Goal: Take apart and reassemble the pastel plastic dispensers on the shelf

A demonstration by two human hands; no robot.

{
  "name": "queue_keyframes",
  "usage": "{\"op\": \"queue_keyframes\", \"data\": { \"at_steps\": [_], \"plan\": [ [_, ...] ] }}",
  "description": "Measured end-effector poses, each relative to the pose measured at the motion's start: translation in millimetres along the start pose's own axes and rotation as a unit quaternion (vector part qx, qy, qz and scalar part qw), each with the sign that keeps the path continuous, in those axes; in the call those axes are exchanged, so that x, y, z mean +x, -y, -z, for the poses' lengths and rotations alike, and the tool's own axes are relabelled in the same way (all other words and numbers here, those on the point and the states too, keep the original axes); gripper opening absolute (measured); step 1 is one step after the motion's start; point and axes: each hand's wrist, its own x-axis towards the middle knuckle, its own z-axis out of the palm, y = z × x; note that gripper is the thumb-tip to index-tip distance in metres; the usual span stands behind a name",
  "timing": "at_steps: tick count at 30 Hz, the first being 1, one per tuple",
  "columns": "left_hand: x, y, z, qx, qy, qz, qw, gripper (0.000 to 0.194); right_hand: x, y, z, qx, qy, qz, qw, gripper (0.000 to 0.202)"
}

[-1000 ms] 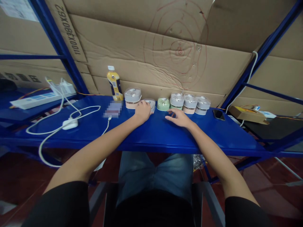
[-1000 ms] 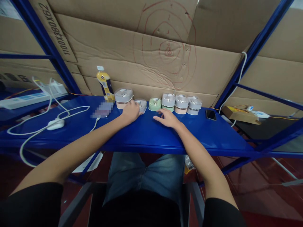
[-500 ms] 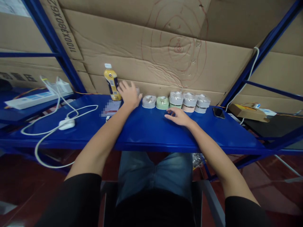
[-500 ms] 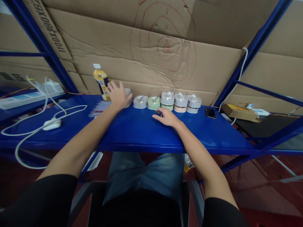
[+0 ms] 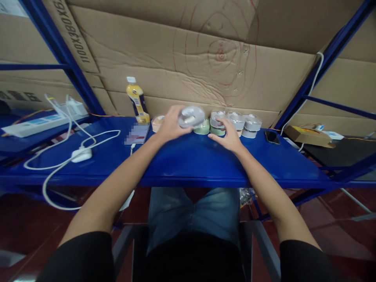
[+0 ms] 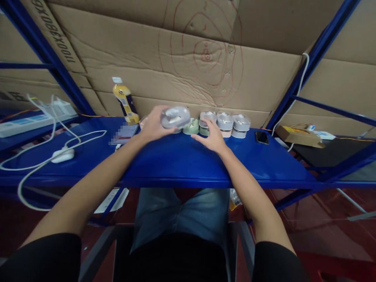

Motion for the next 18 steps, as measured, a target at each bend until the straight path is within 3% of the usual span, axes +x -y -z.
{"op": "queue_keyframes", "data": {
  "at_steps": [4, 8, 13, 16, 18],
  "plan": [
    [-23.4, -33.6, -32.7, -0.149, 0.126, -0.089, 0.977, 0.117, -2.0, 8.0, 1.7, 0.006, 0.09, 0.058, 0.994, 0.115],
    [-39.3, -45.0, -52.9, -0.217, 0.163, -0.072, 0.96, 0.123, -5.5, 11.4, -4.5, 0.039, 0.182, 0.046, 0.981, 0.124],
    [-45.4, -42.6, -57.2, -0.245, 0.19, -0.036, 0.95, 0.125, -5.1, 14.8, -1.8, 0.019, 0.202, 0.02, 0.979, 0.105],
    [-46.2, -42.8, -55.0, -0.233, 0.186, -0.037, 0.954, 0.125, -2.5, 6.0, 11.3, 0.022, 0.179, -0.02, 0.983, 0.085],
    [-46.8, -44.3, -51.2, -0.207, 0.191, -0.046, 0.958, 0.115, -0.7, -5.7, 24.3, 0.027, 0.153, -0.057, 0.986, 0.073]
  ]
}}
